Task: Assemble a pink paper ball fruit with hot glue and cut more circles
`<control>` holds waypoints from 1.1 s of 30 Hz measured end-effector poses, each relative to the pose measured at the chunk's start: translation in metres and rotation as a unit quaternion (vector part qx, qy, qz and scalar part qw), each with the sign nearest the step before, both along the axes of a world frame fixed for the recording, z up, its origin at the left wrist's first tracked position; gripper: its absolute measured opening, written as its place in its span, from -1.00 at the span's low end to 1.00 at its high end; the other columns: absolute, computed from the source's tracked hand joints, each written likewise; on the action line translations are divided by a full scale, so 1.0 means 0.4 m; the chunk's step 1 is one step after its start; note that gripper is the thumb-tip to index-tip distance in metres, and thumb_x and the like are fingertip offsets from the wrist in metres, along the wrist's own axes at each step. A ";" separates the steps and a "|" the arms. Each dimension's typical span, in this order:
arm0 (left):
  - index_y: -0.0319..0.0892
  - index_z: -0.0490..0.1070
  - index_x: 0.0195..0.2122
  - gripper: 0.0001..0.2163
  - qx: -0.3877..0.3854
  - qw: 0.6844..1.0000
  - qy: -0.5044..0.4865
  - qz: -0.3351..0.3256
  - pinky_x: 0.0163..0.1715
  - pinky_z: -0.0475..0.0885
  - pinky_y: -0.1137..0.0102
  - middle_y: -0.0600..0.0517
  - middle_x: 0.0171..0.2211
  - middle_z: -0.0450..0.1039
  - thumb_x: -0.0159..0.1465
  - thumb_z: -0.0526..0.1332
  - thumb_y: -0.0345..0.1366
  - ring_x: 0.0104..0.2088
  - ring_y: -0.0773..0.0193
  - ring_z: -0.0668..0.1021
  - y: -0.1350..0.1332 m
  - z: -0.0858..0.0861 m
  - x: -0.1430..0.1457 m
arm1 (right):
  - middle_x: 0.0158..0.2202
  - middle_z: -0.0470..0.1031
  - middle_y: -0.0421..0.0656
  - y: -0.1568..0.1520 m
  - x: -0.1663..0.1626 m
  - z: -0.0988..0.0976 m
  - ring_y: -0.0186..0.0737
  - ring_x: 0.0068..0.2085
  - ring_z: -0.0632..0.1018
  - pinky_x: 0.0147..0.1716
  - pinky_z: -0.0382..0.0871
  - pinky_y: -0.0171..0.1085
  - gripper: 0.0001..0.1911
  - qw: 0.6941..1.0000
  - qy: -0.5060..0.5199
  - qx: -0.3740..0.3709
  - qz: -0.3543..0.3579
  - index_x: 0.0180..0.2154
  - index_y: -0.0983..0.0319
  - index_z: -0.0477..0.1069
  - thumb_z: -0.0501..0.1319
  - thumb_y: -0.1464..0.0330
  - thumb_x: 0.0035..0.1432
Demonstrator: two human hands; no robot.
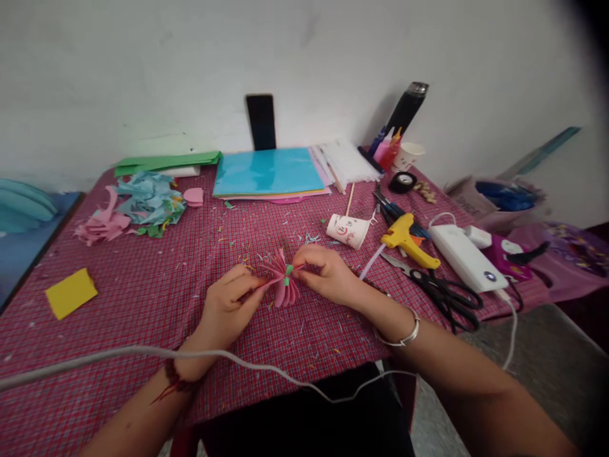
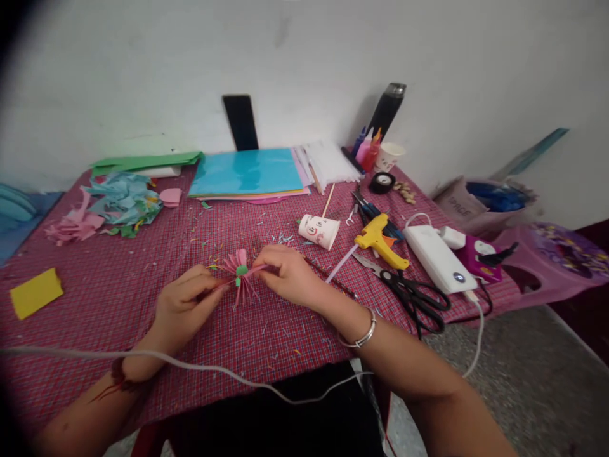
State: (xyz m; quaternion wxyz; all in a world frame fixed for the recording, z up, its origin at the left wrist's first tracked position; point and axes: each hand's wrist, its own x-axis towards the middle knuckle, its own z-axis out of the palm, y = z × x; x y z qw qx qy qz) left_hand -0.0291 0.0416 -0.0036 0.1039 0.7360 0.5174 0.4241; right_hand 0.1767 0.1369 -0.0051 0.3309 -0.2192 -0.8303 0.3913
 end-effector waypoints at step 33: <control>-0.07 0.49 -0.15 -0.80 -0.287 0.929 -0.219 0.084 -0.39 0.49 0.43 0.05 -0.35 0.56 0.20 0.22 -0.38 -0.38 0.31 0.59 0.051 -0.021 -0.056 | -0.24 0.46 -0.13 0.032 -0.027 -0.011 -0.25 -0.20 0.50 -0.20 0.40 -0.23 -0.86 0.997 -0.045 -0.013 -0.059 -0.20 0.24 0.45 0.21 0.50 0.17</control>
